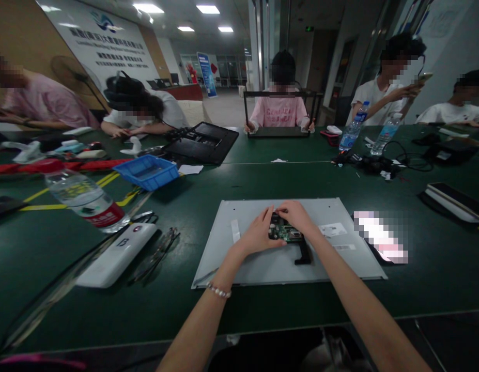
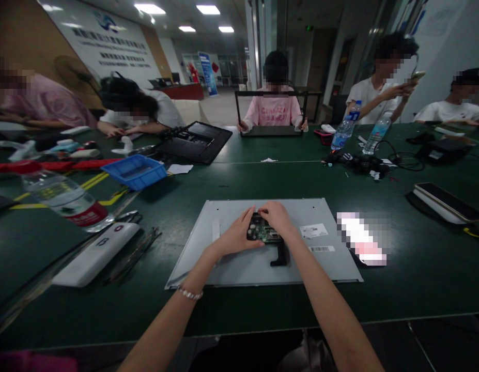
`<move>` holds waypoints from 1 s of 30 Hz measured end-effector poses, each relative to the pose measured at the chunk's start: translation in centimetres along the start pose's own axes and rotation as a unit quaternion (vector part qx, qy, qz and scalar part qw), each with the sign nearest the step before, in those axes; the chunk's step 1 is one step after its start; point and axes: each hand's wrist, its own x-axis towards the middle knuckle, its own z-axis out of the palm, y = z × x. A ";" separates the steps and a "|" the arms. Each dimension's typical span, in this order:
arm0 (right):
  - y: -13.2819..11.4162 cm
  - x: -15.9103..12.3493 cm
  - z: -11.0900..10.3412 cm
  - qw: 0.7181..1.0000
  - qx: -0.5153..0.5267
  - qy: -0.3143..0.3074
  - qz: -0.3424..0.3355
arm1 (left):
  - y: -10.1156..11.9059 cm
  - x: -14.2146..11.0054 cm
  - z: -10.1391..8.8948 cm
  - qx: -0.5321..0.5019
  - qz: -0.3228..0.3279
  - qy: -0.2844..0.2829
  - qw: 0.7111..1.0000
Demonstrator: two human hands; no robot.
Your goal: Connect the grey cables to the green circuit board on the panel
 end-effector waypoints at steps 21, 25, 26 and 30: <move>1.0 -3.6 -4.9 0.986 -0.113 0.074 0.099 | 1.3 -0.2 -1.6 0.010 -0.001 -0.006 1.000; 3.3 -6.3 -5.3 0.985 -0.113 0.042 0.126 | 1.5 -0.2 -1.9 0.022 -0.007 -0.012 1.000; 3.7 -6.8 -5.3 0.987 -0.100 0.038 0.123 | 1.6 -0.2 -2.0 0.028 -0.007 -0.015 0.999; 4.4 -8.4 -5.4 0.991 -0.035 0.056 0.115 | 1.8 0.0 -2.6 0.040 -0.010 -0.013 0.999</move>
